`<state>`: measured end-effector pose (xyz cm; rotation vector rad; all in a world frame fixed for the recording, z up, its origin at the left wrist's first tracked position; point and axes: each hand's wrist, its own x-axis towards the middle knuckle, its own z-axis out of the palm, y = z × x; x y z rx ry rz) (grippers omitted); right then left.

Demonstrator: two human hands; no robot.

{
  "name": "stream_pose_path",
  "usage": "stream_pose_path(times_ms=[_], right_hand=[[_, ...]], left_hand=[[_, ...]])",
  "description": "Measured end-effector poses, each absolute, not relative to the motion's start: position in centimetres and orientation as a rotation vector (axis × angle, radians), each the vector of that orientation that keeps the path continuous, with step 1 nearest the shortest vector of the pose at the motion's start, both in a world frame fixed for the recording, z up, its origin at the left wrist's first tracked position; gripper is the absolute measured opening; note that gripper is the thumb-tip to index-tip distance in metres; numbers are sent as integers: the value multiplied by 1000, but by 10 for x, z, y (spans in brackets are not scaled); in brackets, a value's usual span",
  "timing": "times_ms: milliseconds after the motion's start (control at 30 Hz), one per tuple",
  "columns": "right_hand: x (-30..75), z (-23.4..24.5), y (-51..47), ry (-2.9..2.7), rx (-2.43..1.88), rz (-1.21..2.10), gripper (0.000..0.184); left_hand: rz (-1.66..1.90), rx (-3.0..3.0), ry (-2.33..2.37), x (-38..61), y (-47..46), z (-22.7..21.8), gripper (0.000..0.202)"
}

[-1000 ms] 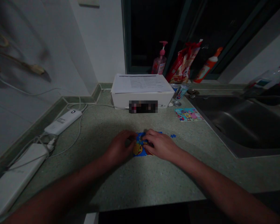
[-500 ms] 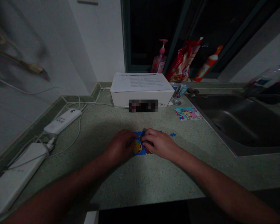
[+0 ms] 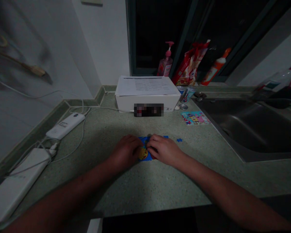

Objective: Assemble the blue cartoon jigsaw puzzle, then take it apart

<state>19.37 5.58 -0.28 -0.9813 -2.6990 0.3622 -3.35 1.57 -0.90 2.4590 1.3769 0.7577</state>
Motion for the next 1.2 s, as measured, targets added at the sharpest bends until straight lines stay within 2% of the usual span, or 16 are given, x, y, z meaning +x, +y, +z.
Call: stream_pose_path(times_ms=[400,933,1133,1200], right_hand=[[195,-3,56,-2708,-961,348,12],[205,10,62,-2685,-964,369,14],[271,37,101,-2476,-1313,305,17],[297,39,112,-2519,-1471,395,16]], left_hand=[[601,2632,1192,-35,14,-7,24],[451,2711,1185,-33,13,-3,24],[454,2717,1167,-32,11,-2,28],[510,2709,1178,-34,12,-6,27]])
